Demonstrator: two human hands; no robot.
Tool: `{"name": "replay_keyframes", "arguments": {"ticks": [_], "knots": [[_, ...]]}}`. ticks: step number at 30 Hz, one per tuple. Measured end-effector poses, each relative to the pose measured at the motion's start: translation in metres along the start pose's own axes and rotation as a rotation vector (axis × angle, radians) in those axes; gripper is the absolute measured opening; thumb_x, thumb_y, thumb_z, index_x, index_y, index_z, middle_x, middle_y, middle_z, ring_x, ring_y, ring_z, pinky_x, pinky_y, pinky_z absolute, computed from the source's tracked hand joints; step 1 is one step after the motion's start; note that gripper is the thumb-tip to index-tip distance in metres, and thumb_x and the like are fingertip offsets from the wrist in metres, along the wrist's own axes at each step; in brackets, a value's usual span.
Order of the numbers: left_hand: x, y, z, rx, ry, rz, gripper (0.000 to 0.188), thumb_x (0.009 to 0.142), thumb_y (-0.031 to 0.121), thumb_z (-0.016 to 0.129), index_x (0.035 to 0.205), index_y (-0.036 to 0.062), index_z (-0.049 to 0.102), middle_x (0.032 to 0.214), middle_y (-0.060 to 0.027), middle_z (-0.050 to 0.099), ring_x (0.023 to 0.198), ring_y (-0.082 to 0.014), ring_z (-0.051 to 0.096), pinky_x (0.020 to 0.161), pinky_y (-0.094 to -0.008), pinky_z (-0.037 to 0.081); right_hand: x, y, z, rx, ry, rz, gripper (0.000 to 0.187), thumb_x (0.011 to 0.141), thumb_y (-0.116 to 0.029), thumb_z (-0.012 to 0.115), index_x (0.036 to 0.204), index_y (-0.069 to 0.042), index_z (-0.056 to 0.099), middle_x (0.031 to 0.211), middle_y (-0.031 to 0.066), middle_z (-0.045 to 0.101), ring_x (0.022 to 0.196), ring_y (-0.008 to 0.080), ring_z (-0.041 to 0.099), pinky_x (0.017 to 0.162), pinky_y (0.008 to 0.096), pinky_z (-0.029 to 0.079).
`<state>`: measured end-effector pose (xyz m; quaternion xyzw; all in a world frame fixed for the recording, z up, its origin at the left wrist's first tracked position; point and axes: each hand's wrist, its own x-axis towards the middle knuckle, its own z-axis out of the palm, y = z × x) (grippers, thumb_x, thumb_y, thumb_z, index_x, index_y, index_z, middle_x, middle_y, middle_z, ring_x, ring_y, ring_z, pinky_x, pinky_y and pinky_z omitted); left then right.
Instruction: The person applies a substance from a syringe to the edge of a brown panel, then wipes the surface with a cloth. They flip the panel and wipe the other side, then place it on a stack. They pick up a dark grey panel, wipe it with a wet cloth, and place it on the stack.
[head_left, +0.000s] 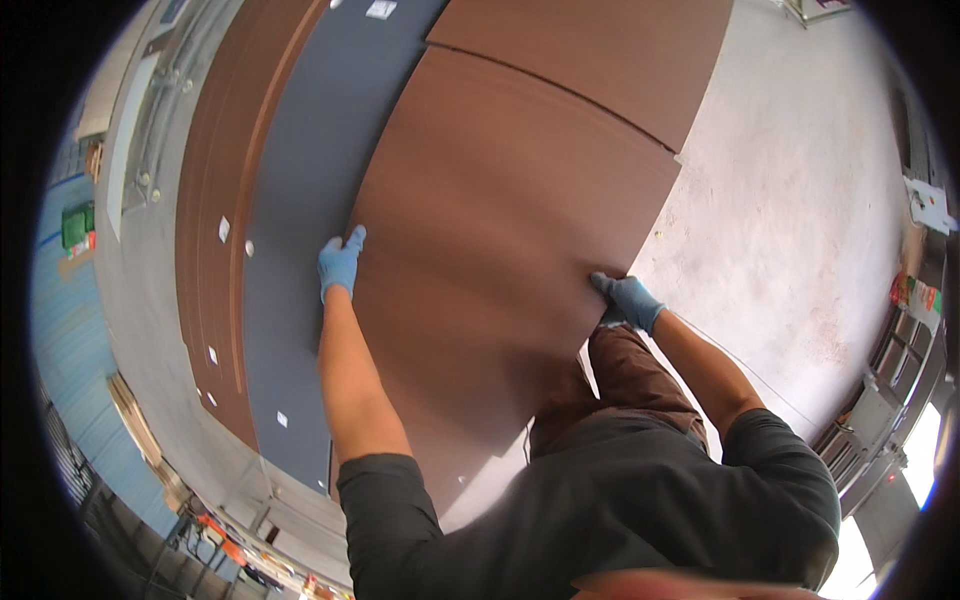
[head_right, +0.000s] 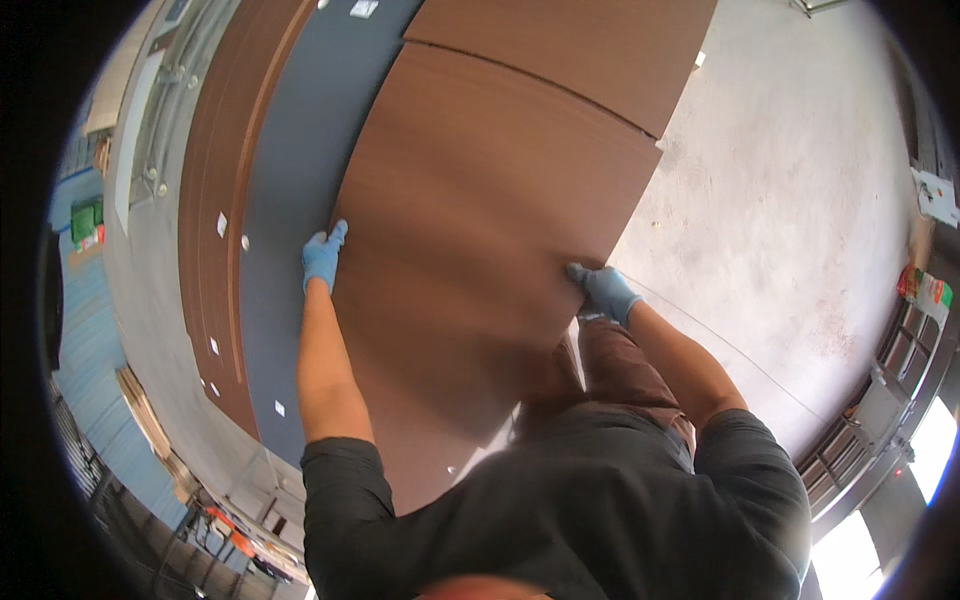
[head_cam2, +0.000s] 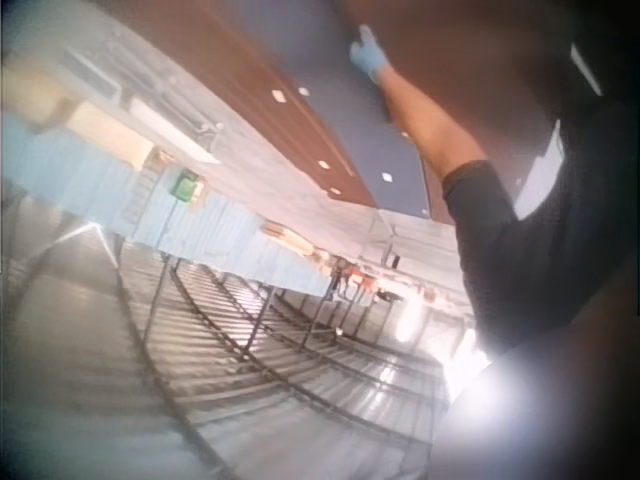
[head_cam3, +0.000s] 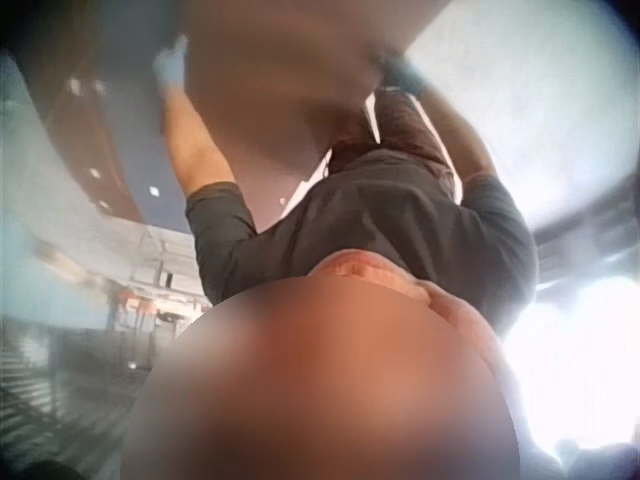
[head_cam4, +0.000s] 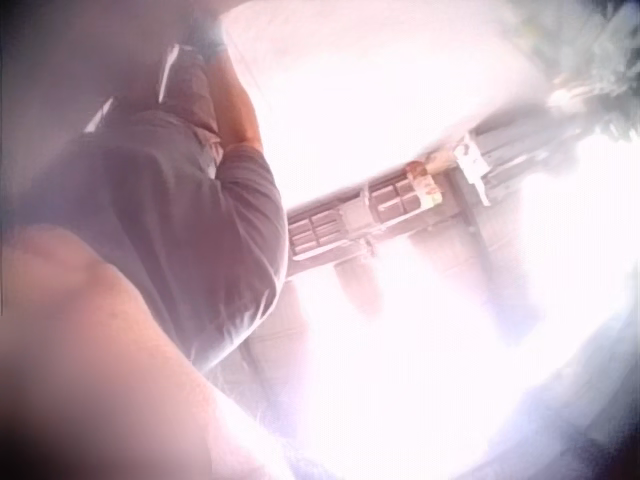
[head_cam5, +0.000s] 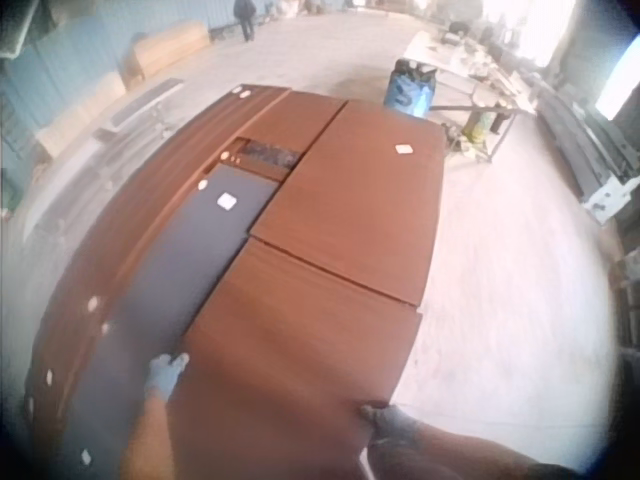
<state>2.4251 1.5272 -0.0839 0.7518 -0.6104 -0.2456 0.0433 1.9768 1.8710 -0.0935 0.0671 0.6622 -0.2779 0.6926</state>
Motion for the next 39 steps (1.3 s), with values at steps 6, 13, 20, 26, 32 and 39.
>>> {"name": "replay_keyframes", "arguments": {"ticks": [6, 13, 20, 26, 32, 39], "knots": [[0.006, 0.005, -0.022, 0.093, -0.177, -0.09, 0.056, 0.099, 0.054, 0.06, 0.12, 0.0047, 0.079, 0.128, -0.0212, 0.075, 0.12, -0.034, 0.07, 0.107, -0.0444, 0.05, -0.013, -0.024, 0.0, -0.425, 0.123, -0.047, 0.057, 0.103, -0.045, 0.07, 0.109, 0.012, 0.073, 0.095, 0.0209, 0.078, 0.085, 0.0292, 0.077, 0.071, 0.0401, 0.063], [-0.014, -0.014, -0.034, -1.056, 0.089, -0.412, 0.061, 0.115, 0.036, 0.03, 0.14, -0.009, 0.062, 0.139, -0.0171, 0.07, 0.135, -0.0346, 0.061, 0.115, -0.0389, 0.049, -0.027, -0.037, -0.008, -0.361, 0.165, -0.046, 0.054, 0.103, -0.046, 0.067, 0.094, 0.007, 0.072, 0.077, 0.0165, 0.075, 0.062, 0.0221, 0.074, 0.056, 0.0327, 0.061], [-0.024, -0.018, -0.067, -1.215, -0.004, -0.377, 0.064, 0.115, 0.038, 0.025, 0.151, -0.0089, 0.05, 0.14, -0.0255, 0.067, 0.129, -0.0452, 0.063, 0.112, -0.0436, 0.053, -0.006, -0.038, -0.028, -0.365, 0.139, -0.197, 0.043, 0.104, -0.039, 0.067, 0.098, 0.003, 0.074, 0.079, 0.0099, 0.074, 0.065, 0.0152, 0.07, 0.058, 0.0275, 0.053], [-0.036, -0.007, -0.141, 0.286, 0.625, -0.089, 0.054, 0.11, 0.044, 0.043, 0.123, -0.0038, 0.066, 0.116, -0.0254, 0.073, 0.103, -0.0402, 0.071, 0.084, -0.0478, 0.057, 0.028, -0.018, -0.052, -0.449, 0.107, -0.304, 0.038, 0.103, -0.038, 0.068, 0.109, -0.001, 0.072, 0.092, 0.0079, 0.076, 0.074, 0.0159, 0.072, 0.065, 0.0305, 0.058], [-0.049, 0.036, -0.294, -0.104, 0.781, 0.61, 0.049, 0.106, 0.039, 0.063, 0.137, 0.0015, 0.066, 0.127, -0.0147, 0.071, 0.111, -0.027, 0.067, 0.097, -0.0364, 0.055, 0.033, -0.022, -0.048, -0.322, 0.099, -0.187, 0.037, 0.103, -0.042, 0.069, 0.114, -0.006, 0.073, 0.093, 0.005, 0.075, 0.072, 0.0159, 0.071, 0.064, 0.0329, 0.063], [-0.134, 0.062, -0.034, 0.297, 0.124, 0.372, 0.084, 0.095, 0.06, 0.069, 0.16, 0.012, 0.045, 0.17, -0.0215, 0.034, 0.157, -0.0444, 0.028, 0.123, -0.0565, 0.032, -0.004, -0.038, -0.009, -0.288, 0.213, -0.249, 0.045, 0.103, -0.042, 0.067, 0.092, 0.001, 0.074, 0.076, 0.0066, 0.07, 0.058, 0.0176, 0.066, 0.052, 0.0307, 0.054]]}}
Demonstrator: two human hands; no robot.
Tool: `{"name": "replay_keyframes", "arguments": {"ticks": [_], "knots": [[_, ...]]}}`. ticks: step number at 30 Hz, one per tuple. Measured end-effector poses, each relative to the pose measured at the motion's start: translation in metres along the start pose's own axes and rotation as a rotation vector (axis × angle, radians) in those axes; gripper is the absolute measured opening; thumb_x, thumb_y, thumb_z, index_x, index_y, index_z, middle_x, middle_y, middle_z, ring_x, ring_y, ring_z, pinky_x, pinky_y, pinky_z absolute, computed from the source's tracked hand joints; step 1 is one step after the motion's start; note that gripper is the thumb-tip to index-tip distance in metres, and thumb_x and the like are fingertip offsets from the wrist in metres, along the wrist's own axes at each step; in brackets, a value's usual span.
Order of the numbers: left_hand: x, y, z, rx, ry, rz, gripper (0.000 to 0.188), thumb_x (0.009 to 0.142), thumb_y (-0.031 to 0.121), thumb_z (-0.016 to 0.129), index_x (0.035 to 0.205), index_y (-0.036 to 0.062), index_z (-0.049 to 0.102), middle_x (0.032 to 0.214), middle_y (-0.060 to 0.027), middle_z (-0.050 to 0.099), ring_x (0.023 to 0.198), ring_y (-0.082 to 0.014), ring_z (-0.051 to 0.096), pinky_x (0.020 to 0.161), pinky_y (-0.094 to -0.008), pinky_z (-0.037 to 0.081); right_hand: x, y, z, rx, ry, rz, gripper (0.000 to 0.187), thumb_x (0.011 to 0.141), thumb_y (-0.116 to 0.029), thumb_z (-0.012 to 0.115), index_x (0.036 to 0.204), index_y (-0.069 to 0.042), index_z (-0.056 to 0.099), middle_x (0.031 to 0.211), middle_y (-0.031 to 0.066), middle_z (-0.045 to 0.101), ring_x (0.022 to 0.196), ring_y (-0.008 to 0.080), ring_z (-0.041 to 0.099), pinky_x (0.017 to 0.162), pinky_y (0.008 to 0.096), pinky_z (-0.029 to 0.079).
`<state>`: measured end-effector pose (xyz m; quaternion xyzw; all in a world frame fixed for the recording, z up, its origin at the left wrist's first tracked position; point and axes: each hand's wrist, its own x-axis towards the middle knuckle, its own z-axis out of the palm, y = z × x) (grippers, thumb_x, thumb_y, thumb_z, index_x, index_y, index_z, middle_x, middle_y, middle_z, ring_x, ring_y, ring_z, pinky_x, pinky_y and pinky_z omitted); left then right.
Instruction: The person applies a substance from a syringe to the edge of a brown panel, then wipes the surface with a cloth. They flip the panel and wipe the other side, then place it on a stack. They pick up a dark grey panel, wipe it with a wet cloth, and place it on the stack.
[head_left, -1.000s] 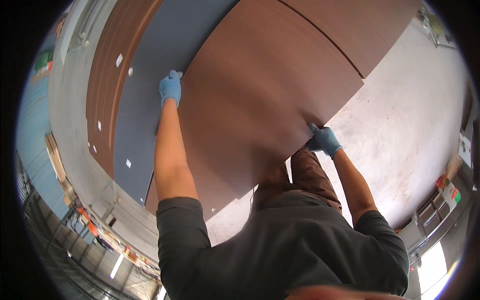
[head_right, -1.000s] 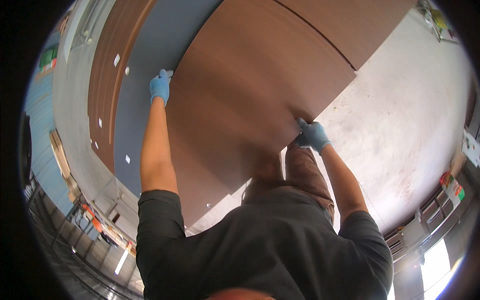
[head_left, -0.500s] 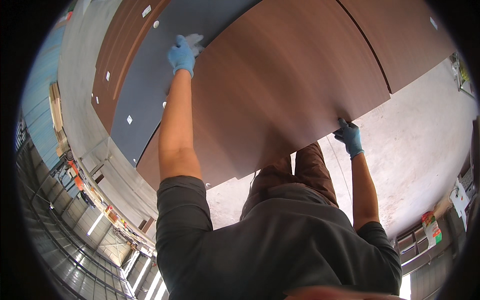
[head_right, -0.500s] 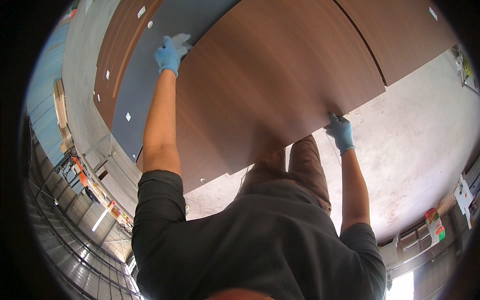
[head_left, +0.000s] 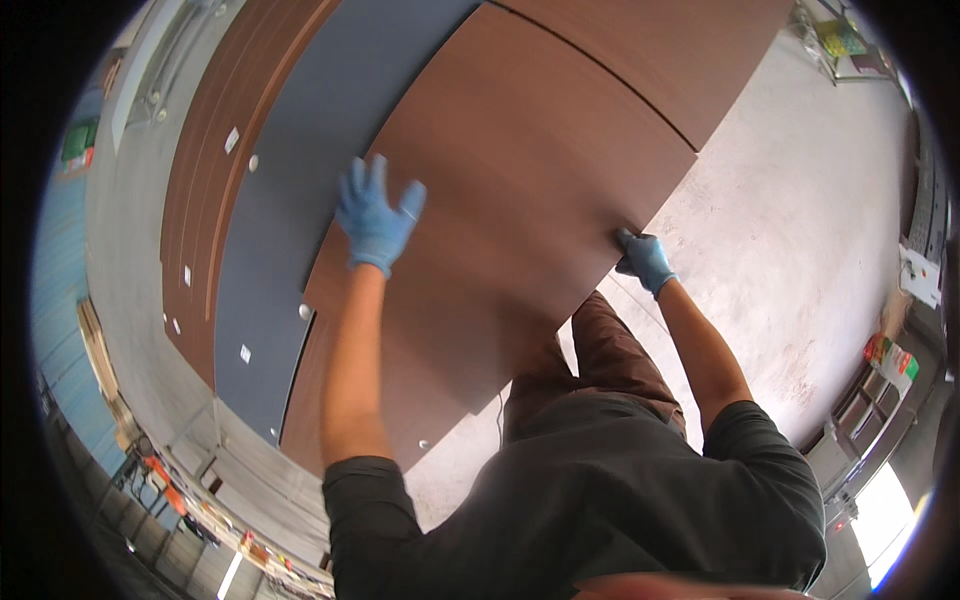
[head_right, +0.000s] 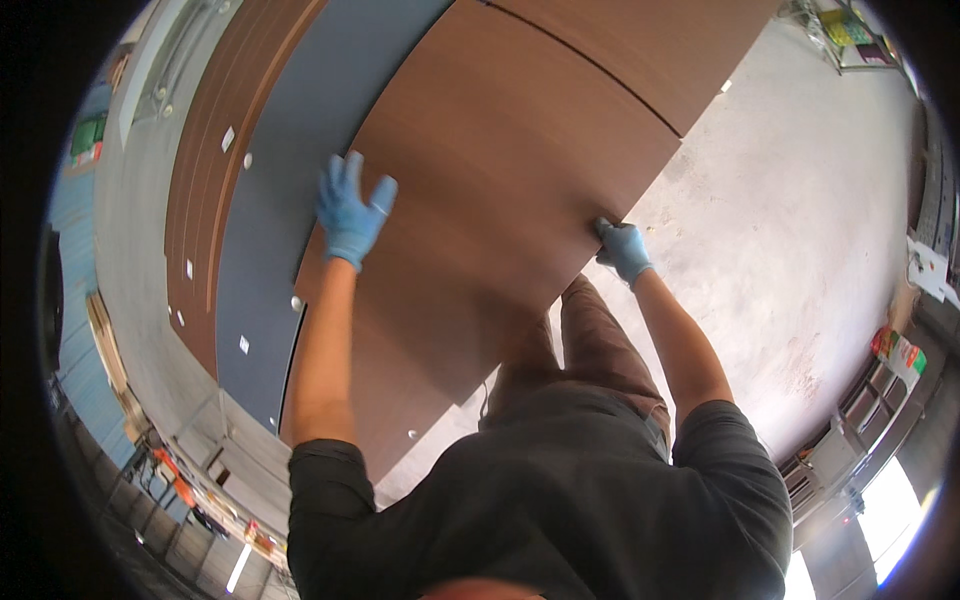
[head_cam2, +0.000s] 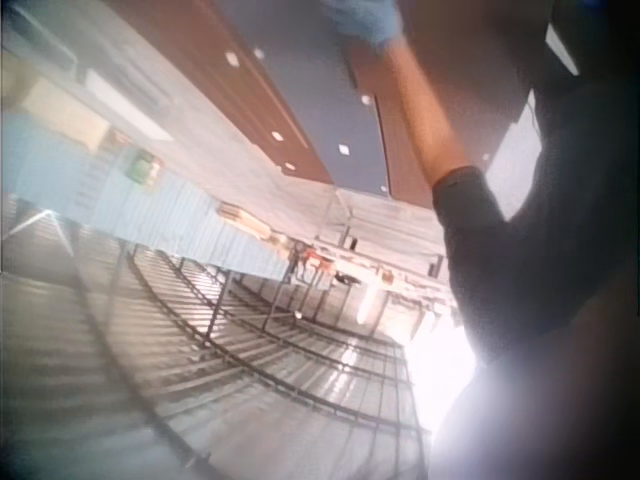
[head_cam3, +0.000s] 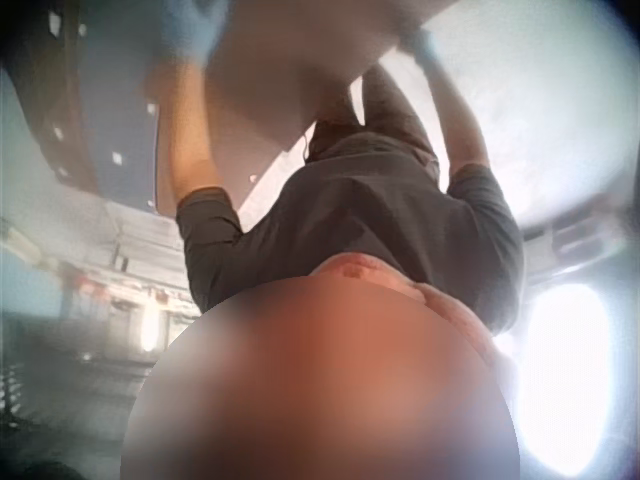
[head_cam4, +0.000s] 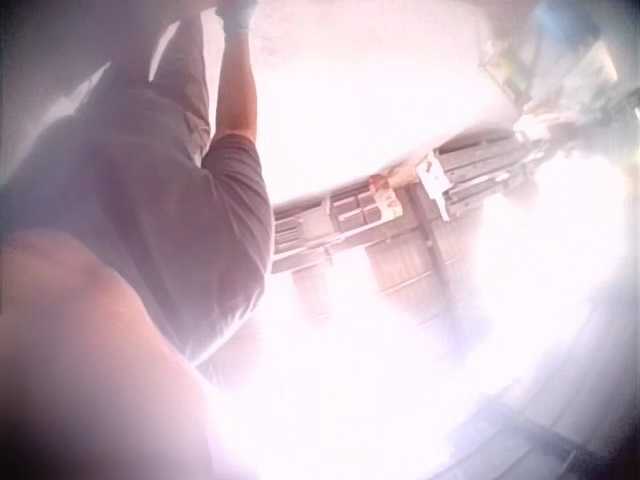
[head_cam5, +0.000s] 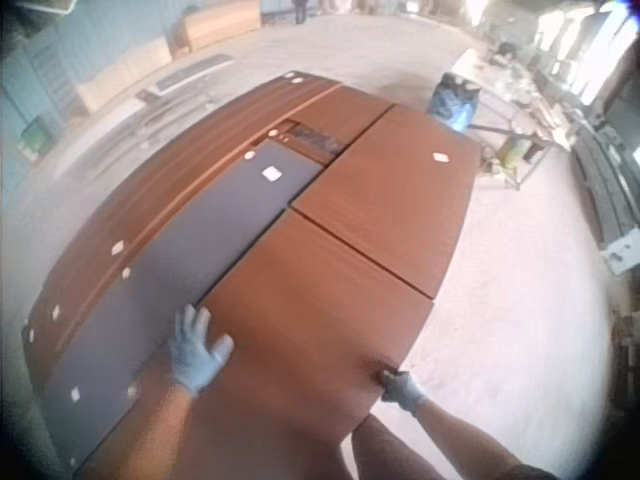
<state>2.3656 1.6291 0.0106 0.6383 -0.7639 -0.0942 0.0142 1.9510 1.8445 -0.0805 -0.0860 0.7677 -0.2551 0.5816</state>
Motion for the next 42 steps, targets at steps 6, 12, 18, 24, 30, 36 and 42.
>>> {"name": "replay_keyframes", "arguments": {"ticks": [6, 12, 18, 24, 30, 36, 42], "knots": [[0.001, 0.059, 0.081, 0.022, -0.257, -0.103, 0.111, 0.09, 0.084, 0.054, 0.171, 0.0161, 0.018, 0.177, -0.024, 0.007, 0.162, -0.0491, 0.003, 0.125, -0.07, 0.009, 0.0, -0.002, -0.007, -0.002, -0.054, 0.001, 0.049, 0.102, -0.041, 0.066, 0.102, 0.006, 0.077, 0.08, 0.0103, 0.075, 0.067, 0.018, 0.072, 0.061, 0.0323, 0.059], [0.013, 0.08, 0.099, 0.123, -0.349, -0.222, 0.128, 0.085, 0.09, 0.054, 0.172, 0.01, 0.005, 0.176, -0.0286, -0.006, 0.16, -0.0552, -0.01, 0.125, -0.0715, -0.001, 0.02, 0.005, -0.022, -0.168, -0.111, 0.039, 0.045, 0.104, -0.039, 0.068, 0.108, 0.005, 0.074, 0.089, 0.0122, 0.077, 0.073, 0.0206, 0.075, 0.065, 0.034, 0.062], [0.015, 0.077, 0.102, 0.076, -0.348, -0.23, 0.129, 0.085, 0.089, 0.057, 0.172, 0.0099, 0.004, 0.176, -0.0278, -0.008, 0.16, -0.0543, -0.012, 0.126, -0.0708, 0.0, 0.018, -0.003, -0.027, -0.308, -0.095, 0.088, 0.057, 0.103, -0.046, 0.063, 0.092, 0.008, 0.078, 0.084, 0.0229, 0.078, 0.083, 0.0324, 0.078, 0.081, 0.0417, 0.059], [0.015, 0.075, 0.11, 0.055, -0.273, -0.222, 0.129, 0.082, 0.089, 0.059, 0.172, 0.0107, 0.009, 0.176, -0.0281, -0.006, 0.16, -0.0556, -0.01, 0.125, -0.0728, 0.003, 0.002, -0.032, -0.029, -0.493, -0.072, 0.003, 0.057, 0.103, -0.045, 0.063, 0.09, 0.008, 0.077, 0.081, 0.0212, 0.077, 0.077, 0.0305, 0.077, 0.076, 0.0411, 0.06], [0.018, 0.071, 0.116, 0.065, -0.257, -0.23, 0.13, 0.082, 0.089, 0.06, 0.172, 0.0113, 0.008, 0.176, -0.0282, -0.006, 0.16, -0.0559, -0.009, 0.125, -0.0728, 0.003, 0.001, -0.048, -0.03, -0.378, -0.132, 0.055, 0.058, 0.104, -0.045, 0.061, 0.087, 0.008, 0.077, 0.078, 0.0192, 0.076, 0.071, 0.0277, 0.076, 0.074, 0.0405, 0.06], [0.017, 0.076, 0.106, 0.064, -0.249, -0.22, 0.124, 0.084, 0.087, 0.06, 0.171, 0.0104, 0.015, 0.177, -0.0267, 0.0, 0.16, -0.0558, -0.004, 0.125, -0.0722, 0.009, 0.015, -0.033, -0.038, -0.379, -0.229, 0.135, 0.061, 0.103, -0.05, 0.062, 0.09, 0.007, 0.078, 0.078, 0.018, 0.077, 0.072, 0.026, 0.076, 0.073, 0.039, 0.059], [0.067, 0.062, 0.083, -0.05, 0.118, -0.313, 0.098, 0.094, 0.075, 0.056, 0.165, 0.0107, 0.034, 0.171, -0.0257, 0.028, 0.162, -0.0428, 0.016, 0.126, -0.0611, 0.021, 0.038, -0.043, -0.056, -0.089, 0.023, -0.069, 0.065, 0.102, -0.058, 0.065, 0.105, 0.006, 0.073, 0.079, 0.0118, 0.071, 0.068, 0.0185, 0.069, 0.067, 0.0347, 0.057]]}}
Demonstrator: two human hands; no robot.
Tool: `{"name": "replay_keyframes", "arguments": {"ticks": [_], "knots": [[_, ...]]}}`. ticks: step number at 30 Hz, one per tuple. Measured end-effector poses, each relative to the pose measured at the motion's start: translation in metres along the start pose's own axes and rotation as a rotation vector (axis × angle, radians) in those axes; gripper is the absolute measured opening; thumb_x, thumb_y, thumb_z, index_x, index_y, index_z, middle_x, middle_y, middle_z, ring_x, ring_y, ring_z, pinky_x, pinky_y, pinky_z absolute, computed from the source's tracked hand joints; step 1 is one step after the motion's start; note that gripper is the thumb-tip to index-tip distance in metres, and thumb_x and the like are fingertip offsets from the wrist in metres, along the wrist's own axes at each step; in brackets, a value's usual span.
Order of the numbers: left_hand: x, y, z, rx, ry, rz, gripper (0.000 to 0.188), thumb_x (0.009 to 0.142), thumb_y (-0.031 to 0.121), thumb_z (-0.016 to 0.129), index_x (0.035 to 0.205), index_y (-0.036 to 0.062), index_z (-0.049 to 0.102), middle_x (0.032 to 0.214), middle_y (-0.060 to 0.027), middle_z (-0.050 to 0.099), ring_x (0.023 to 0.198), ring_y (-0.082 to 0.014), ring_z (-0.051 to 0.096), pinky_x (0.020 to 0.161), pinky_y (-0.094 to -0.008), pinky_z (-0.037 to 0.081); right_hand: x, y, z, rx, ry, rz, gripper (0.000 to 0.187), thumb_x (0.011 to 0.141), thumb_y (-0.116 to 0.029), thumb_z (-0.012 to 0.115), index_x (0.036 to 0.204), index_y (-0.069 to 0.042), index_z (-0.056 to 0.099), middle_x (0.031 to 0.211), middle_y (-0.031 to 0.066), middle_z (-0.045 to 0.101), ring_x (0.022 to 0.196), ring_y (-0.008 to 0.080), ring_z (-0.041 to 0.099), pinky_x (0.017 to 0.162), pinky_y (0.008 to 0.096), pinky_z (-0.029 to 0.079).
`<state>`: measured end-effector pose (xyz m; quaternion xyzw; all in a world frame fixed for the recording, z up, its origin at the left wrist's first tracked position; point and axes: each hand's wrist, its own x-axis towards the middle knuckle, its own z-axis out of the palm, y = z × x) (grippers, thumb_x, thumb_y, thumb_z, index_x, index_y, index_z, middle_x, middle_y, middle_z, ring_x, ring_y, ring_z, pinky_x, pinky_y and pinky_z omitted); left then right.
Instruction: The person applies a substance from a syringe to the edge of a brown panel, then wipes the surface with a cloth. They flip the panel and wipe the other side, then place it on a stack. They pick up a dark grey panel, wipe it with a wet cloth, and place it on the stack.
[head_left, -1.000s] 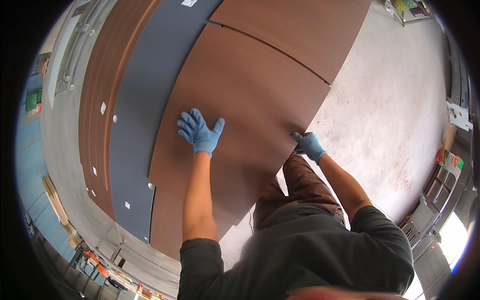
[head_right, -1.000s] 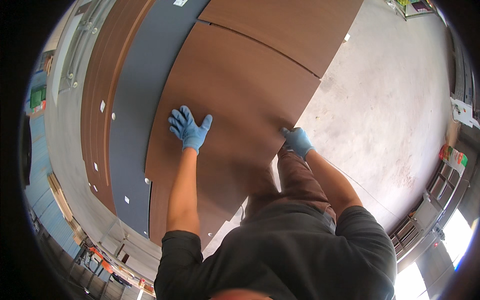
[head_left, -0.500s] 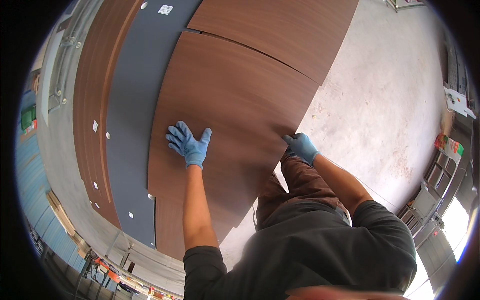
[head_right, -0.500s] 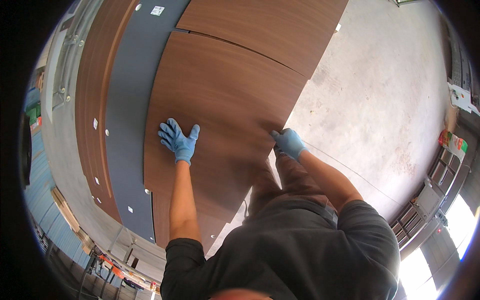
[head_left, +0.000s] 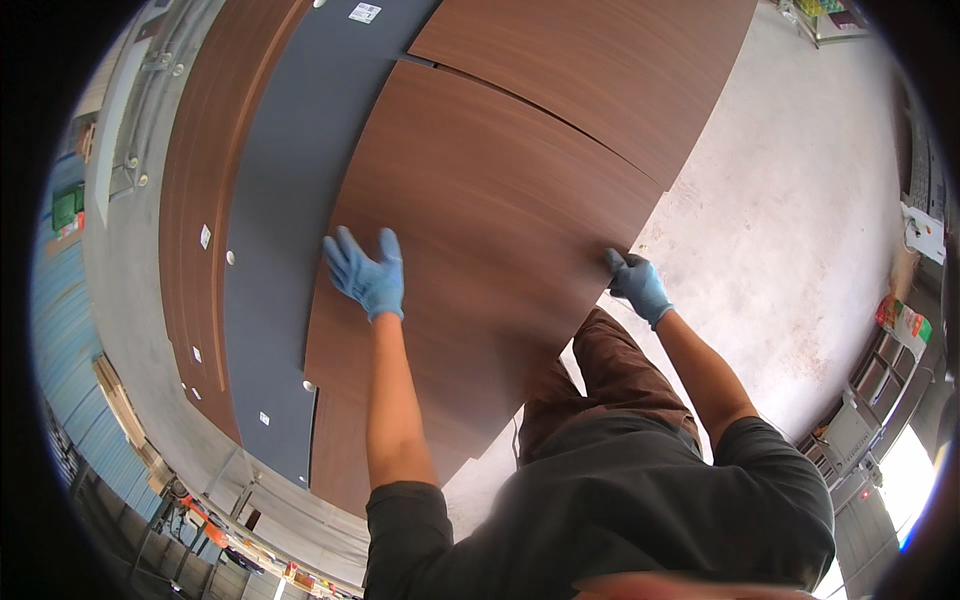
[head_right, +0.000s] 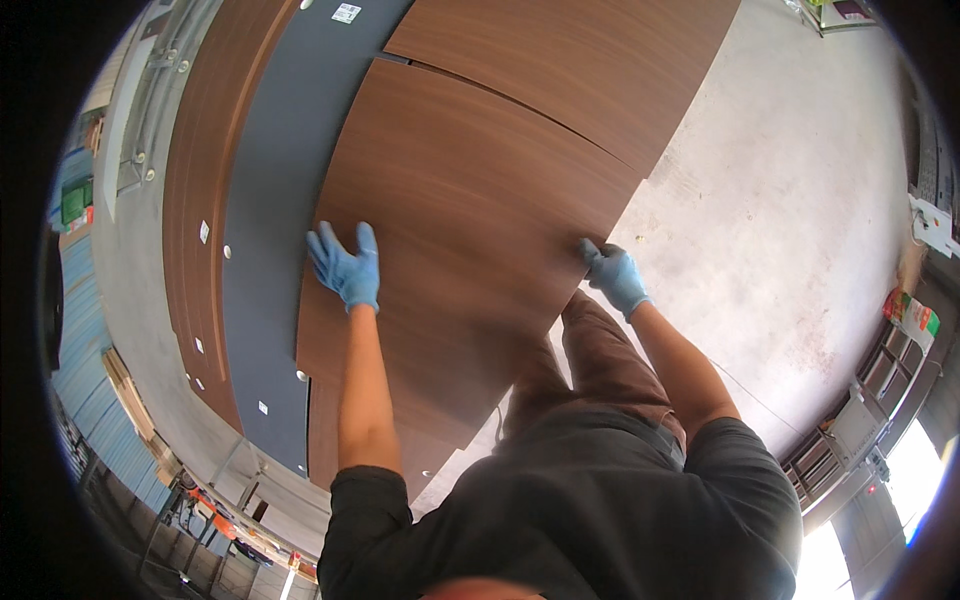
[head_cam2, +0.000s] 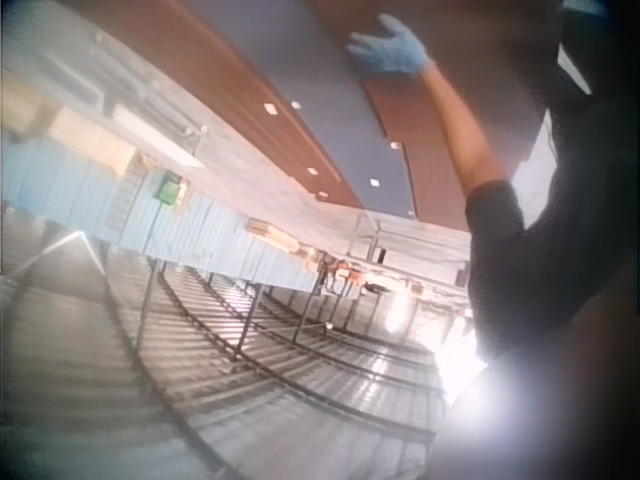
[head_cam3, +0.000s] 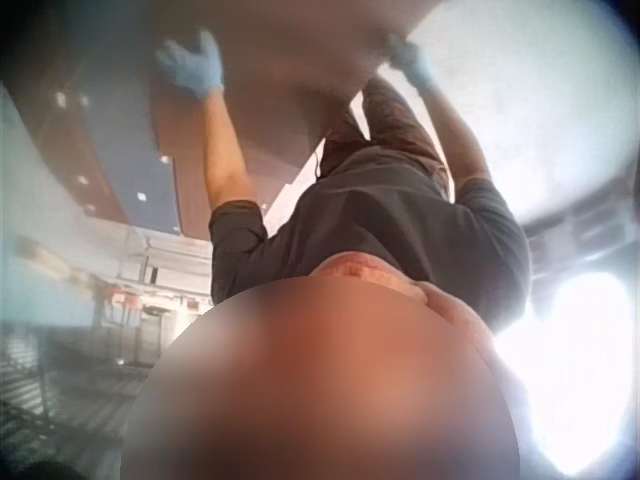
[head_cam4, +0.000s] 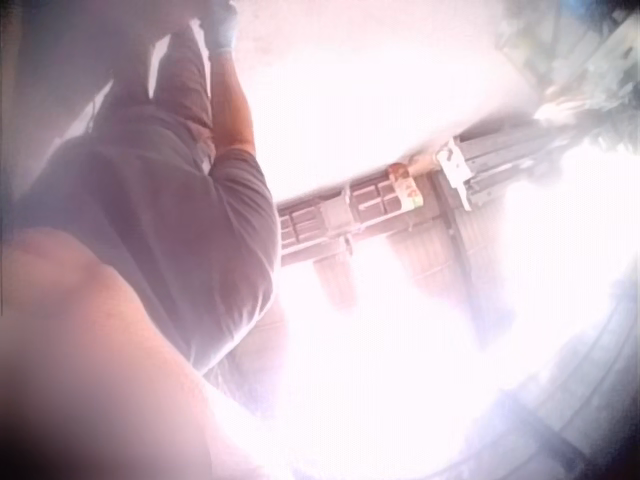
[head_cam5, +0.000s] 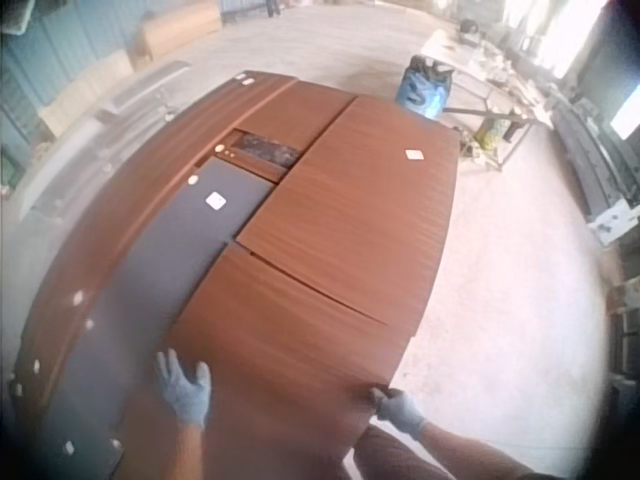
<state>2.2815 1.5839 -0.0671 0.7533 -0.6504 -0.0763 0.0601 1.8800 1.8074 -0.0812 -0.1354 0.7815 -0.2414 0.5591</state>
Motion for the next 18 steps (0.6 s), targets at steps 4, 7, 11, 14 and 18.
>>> {"name": "replay_keyframes", "arguments": {"ticks": [4, 7, 11, 14, 18], "knots": [[0.063, 0.008, 0.001, -0.091, -0.12, -0.157, 0.106, 0.094, 0.081, 0.051, 0.166, 0.0063, 0.03, 0.173, -0.0241, 0.024, 0.161, -0.0452, 0.016, 0.128, -0.0624, 0.012, 0.008, -0.009, -0.005, 0.017, -0.055, 0.036, 0.061, 0.104, -0.052, 0.065, 0.116, 0.008, 0.069, 0.09, 0.0086, 0.068, 0.079, 0.0188, 0.072, 0.072, 0.0338, 0.062], [0.08, 0.021, 0.022, 0.086, -0.238, -0.244, 0.114, 0.09, 0.086, 0.051, 0.167, 0.0052, 0.027, 0.174, -0.0234, 0.022, 0.16, -0.0474, 0.015, 0.129, -0.0638, 0.007, 0.008, -0.013, -0.003, 0.053, -0.072, 0.066, 0.058, 0.105, -0.048, 0.065, 0.121, 0.008, 0.067, 0.096, 0.0083, 0.068, 0.085, 0.0198, 0.074, 0.075, 0.0349, 0.065], [0.082, 0.022, 0.04, 0.121, -0.16, -0.248, 0.116, 0.089, 0.088, 0.049, 0.166, 0.0033, 0.027, 0.173, -0.0252, 0.023, 0.159, -0.0496, 0.018, 0.129, -0.0652, 0.006, 0.002, -0.016, 0.004, 0.133, -0.054, 0.066, 0.056, 0.106, -0.045, 0.065, 0.121, 0.008, 0.066, 0.099, 0.009, 0.068, 0.085, 0.0205, 0.075, 0.075, 0.0358, 0.065], [0.083, 0.02, 0.043, 0.116, -0.138, -0.216, 0.116, 0.089, 0.087, 0.049, 0.166, 0.0028, 0.028, 0.173, -0.0257, 0.022, 0.158, -0.0503, 0.019, 0.129, -0.0651, 0.007, -0.003, -0.019, 0.007, 0.216, -0.019, 0.052, 0.047, 0.108, -0.035, 0.063, 0.12, 0.01, 0.07, 0.098, 0.011, 0.074, 0.083, 0.0178, 0.071, 0.072, 0.0337, 0.061], [0.083, 0.017, 0.042, 0.119, -0.122, -0.186, 0.114, 0.09, 0.086, 0.05, 0.164, 0.0016, 0.03, 0.171, -0.0249, 0.027, 0.156, -0.0503, 0.023, 0.128, -0.0651, 0.008, -0.002, -0.018, 0.008, 0.217, -0.014, 0.069, 0.046, 0.108, -0.033, 0.063, 0.121, 0.01, 0.069, 0.102, 0.0113, 0.073, 0.084, 0.0179, 0.071, 0.075, 0.035, 0.063]]}}
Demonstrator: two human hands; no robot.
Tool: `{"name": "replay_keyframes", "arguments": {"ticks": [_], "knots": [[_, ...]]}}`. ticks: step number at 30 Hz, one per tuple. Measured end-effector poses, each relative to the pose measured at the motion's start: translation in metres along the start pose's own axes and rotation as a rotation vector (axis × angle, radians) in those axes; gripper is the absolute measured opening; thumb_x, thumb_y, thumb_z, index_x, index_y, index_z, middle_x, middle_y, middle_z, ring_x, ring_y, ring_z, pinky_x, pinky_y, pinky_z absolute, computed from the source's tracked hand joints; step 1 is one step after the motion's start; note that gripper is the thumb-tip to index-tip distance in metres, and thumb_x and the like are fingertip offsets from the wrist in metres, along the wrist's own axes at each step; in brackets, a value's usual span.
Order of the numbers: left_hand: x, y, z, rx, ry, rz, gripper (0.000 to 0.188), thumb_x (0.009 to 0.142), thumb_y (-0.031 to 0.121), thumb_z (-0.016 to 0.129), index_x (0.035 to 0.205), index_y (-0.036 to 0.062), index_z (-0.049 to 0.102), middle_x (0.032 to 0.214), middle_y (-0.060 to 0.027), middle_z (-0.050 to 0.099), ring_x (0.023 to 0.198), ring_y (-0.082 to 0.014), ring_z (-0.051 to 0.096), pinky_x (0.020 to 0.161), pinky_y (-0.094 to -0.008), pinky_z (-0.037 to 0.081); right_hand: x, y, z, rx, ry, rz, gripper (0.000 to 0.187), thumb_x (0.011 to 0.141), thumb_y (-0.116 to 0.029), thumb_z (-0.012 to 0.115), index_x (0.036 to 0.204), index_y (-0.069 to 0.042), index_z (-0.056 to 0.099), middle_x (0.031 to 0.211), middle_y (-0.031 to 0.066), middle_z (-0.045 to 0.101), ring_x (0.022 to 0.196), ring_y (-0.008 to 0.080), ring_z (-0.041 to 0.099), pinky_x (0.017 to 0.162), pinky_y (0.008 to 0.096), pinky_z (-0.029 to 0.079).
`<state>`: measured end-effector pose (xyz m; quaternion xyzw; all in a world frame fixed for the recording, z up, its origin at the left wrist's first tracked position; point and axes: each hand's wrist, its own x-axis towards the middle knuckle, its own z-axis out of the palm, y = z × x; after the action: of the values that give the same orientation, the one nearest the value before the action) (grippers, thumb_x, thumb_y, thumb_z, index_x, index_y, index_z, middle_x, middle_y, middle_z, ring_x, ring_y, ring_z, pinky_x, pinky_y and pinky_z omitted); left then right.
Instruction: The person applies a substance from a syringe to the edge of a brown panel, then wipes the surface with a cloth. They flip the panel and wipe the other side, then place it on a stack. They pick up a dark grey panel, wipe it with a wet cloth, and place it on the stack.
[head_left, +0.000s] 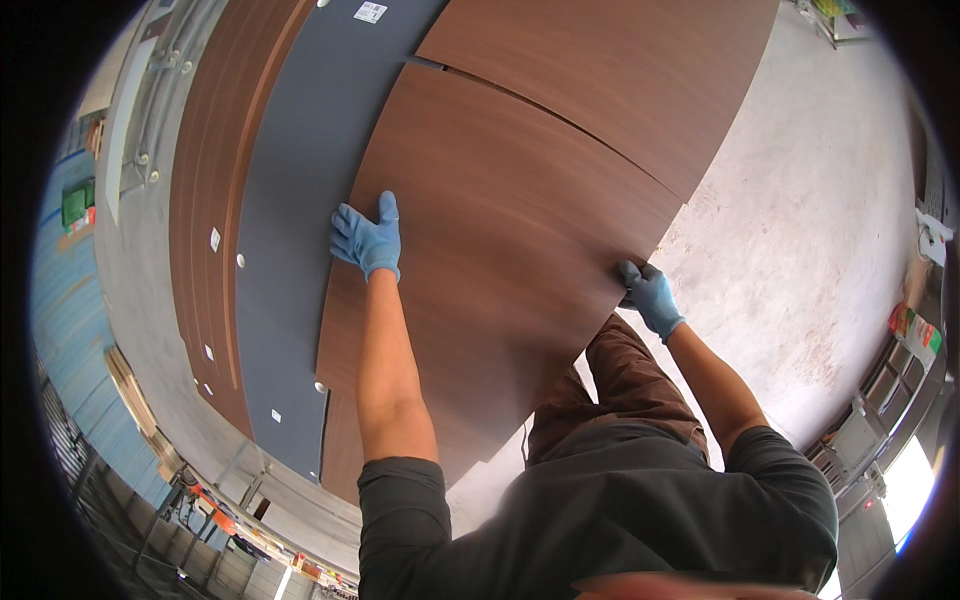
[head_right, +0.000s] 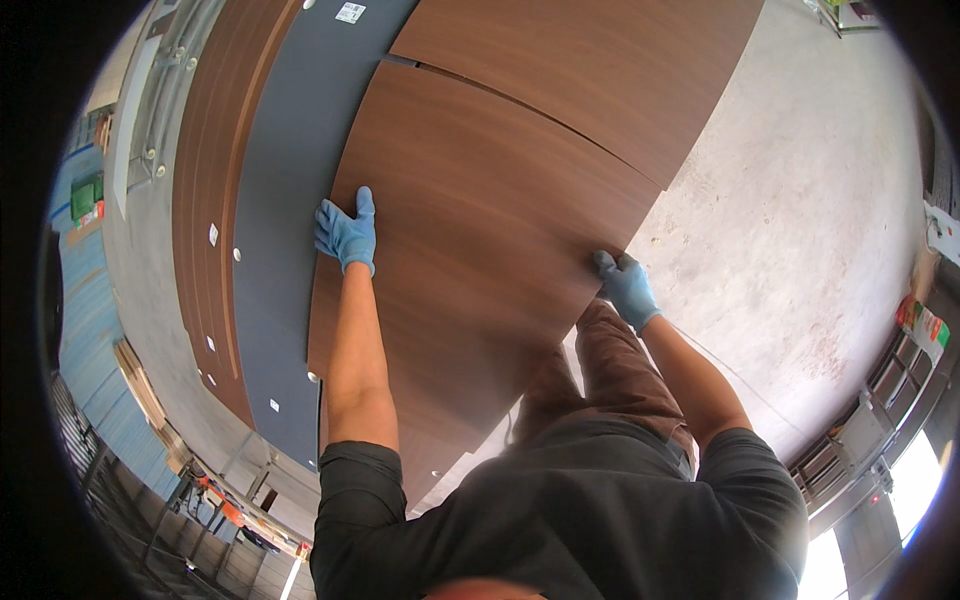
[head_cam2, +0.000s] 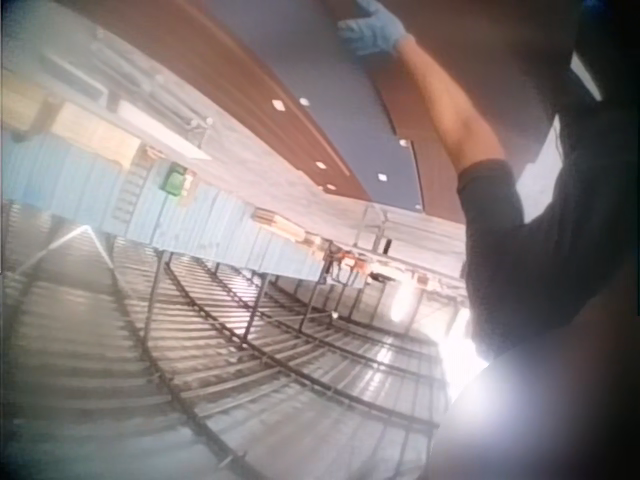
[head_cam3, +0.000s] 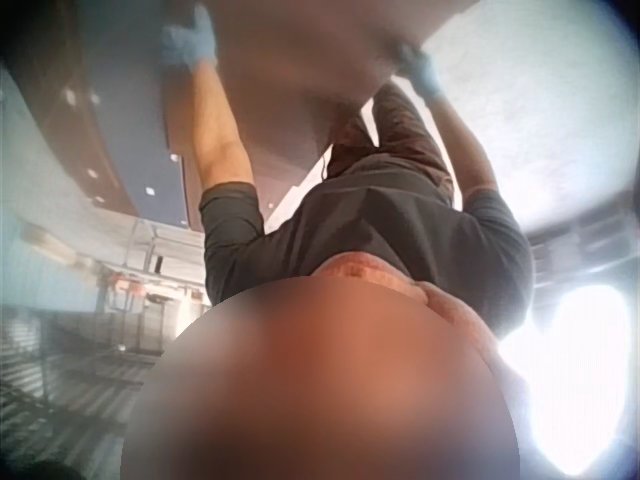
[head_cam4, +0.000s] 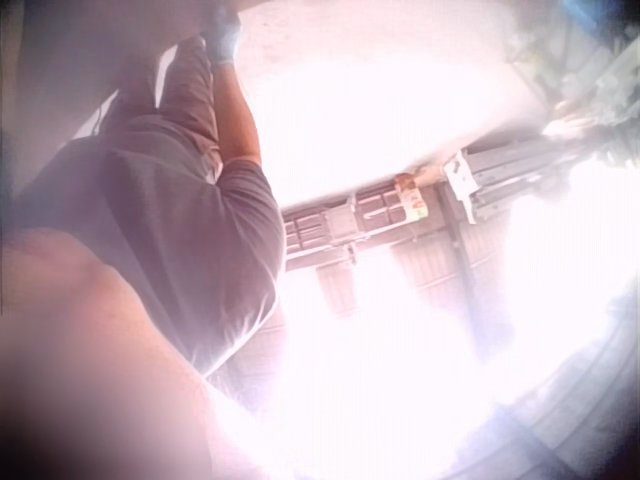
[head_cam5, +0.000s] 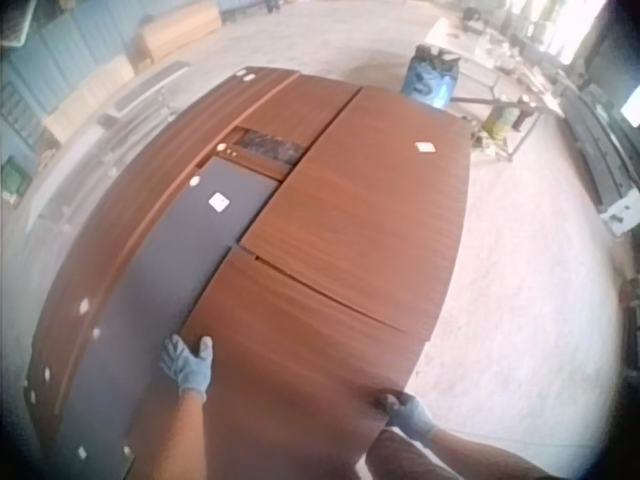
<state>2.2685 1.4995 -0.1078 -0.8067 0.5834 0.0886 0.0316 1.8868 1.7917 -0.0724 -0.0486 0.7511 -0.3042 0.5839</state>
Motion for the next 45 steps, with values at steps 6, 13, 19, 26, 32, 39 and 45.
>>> {"name": "replay_keyframes", "arguments": {"ticks": [6, 13, 19, 26, 32, 39, 45], "knots": [[-0.003, -0.001, 0.008, -0.011, 0.101, 0.078, 0.106, 0.091, 0.08, 0.054, 0.158, -0.0001, 0.038, 0.164, -0.0217, 0.037, 0.148, -0.0481, 0.032, 0.126, -0.0655, 0.015, 0.008, 0.011, -0.001, 0.024, -0.009, 0.06, 0.043, 0.108, -0.032, 0.063, 0.121, 0.009, 0.069, 0.103, 0.0117, 0.072, 0.084, 0.0185, 0.071, 0.073, 0.0363, 0.065], [-0.012, 0.007, -0.013, -0.16, -0.008, 0.109, 0.106, 0.094, 0.078, 0.054, 0.164, 0.0013, 0.031, 0.171, -0.023, 0.027, 0.157, -0.0456, 0.025, 0.129, -0.0594, 0.014, 0.009, 0.01, -0.004, 0.141, -0.047, 0.025, 0.041, 0.11, -0.031, 0.059, 0.124, 0.006, 0.069, 0.107, 0.0132, 0.073, 0.084, 0.0209, 0.073, 0.07, 0.0362, 0.066], [-0.098, -0.109, -0.004, -0.31, 0.193, -0.57, 0.089, 0.1, 0.059, 0.06, 0.164, 0.0036, 0.035, 0.169, -0.0194, 0.031, 0.157, -0.0393, 0.029, 0.126, -0.0543, 0.03, 0.023, 0.013, -0.006, 0.141, -0.098, 0.034, 0.044, 0.108, -0.033, 0.063, 0.119, 0.009, 0.066, 0.106, 0.0145, 0.073, 0.086, 0.0258, 0.074, 0.074, 0.0405, 0.07], [-0.409, -0.338, 0.031, -1.363, 0.364, -1.624, 0.076, 0.102, 0.061, 0.052, 0.16, 0.0131, 0.046, 0.168, -0.0043, 0.043, 0.154, -0.0274, 0.037, 0.125, -0.0545, 0.026, 0.024, 0.011, -0.007, 0.112, -0.093, 0.122, 0.048, 0.112, -0.033, 0.056, 0.142, 0.005, 0.055, 0.135, 0.0189, 0.065, 0.11, 0.0368, 0.073, 0.09, 0.0511, 0.068], [-0.522, -0.299, 0.098, -2.16, 0.212, -2.03, 0.06, 0.105, 0.056, 0.043, 0.137, 0.0089, 0.064, 0.139, -0.0208, 0.066, 0.125, -0.0417, 0.063, 0.101, -0.0629, 0.056, 0.034, 0.008, -0.015, 0.107, -0.179, 0.194, 0.053, 0.111, -0.039, 0.057, 0.151, -0.004, 0.052, 0.146, 0.0169, 0.059, 0.128, 0.0395, 0.064, 0.099, 0.0574, 0.061], [-0.524, -0.286, 0.111, -2.204, 0.385, -2.037, 0.039, 0.111, 0.036, 0.044, 0.135, 0.012, 0.064, 0.134, -0.0178, 0.069, 0.119, -0.0423, 0.067, 0.097, -0.063, 0.06, 0.038, 0.004, -0.016, 0.179, -0.224, 0.241, 0.053, 0.112, -0.037, 0.053, 0.157, -0.008, 0.047, 0.157, 0.0186, 0.051, 0.141, 0.044, 0.053, 0.112, 0.0649, 0.05], [-0.535, -0.278, 0.124, -1.961, 0.296, -1.776, 0.044, 0.112, 0.041, 0.043, 0.14, 0.013, 0.062, 0.141, -0.0155, 0.067, 0.127, -0.0399, 0.064, 0.101, -0.0629, 0.058, 0.046, 0.008, -0.019, 0.263, -0.255, 0.217, 0.053, 0.111, -0.036, 0.055, 0.156, -0.008, 0.047, 0.161, 0.02, 0.046, 0.146, 0.0469, 0.046, 0.117, 0.0687, 0.044]]}}
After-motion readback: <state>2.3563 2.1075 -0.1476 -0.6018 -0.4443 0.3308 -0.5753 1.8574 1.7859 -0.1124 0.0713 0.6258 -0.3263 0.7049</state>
